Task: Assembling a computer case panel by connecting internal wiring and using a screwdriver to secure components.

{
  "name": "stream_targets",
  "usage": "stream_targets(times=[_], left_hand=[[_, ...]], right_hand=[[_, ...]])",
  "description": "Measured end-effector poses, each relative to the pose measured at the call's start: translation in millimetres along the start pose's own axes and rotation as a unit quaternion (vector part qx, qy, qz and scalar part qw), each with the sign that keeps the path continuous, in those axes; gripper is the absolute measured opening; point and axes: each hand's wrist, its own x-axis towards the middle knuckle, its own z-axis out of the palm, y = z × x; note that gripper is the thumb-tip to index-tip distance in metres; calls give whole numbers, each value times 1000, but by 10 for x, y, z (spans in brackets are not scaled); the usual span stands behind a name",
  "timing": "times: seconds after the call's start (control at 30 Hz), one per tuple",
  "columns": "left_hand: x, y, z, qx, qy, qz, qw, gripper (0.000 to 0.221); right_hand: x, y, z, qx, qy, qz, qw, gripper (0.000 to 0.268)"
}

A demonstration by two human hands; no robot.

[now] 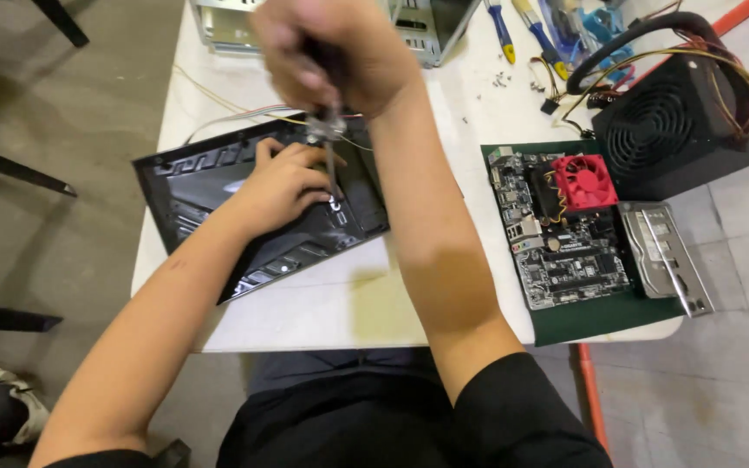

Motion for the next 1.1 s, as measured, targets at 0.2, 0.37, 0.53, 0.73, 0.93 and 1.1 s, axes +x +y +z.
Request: stream_targets(times=[0.2, 0.37, 0.53, 0.73, 0.93, 1.1], left_hand=[[0, -39, -10, 43, -12, -30, 999, 29], [10, -6, 127, -12, -70, -62, 996, 28], [39, 127, 27, 42, -111, -80, 990, 18], [156, 259, -231, 6, -117, -73, 990, 13], [64, 259, -149, 33, -112, -68, 991, 20], [60, 256, -100, 20, -91, -50, 994, 14]], right_hand=[[310, 142, 748, -519, 359, -128, 765, 21], [232, 224, 532, -578, 342, -143, 727, 26], [-195, 190, 233, -333, 297, -262, 856, 56], [-155, -276, 56, -91, 34, -231, 968, 32], [-24, 51, 223, -410, 274, -189, 849, 26], [-94, 52, 333, -546, 406, -250, 689, 42]])
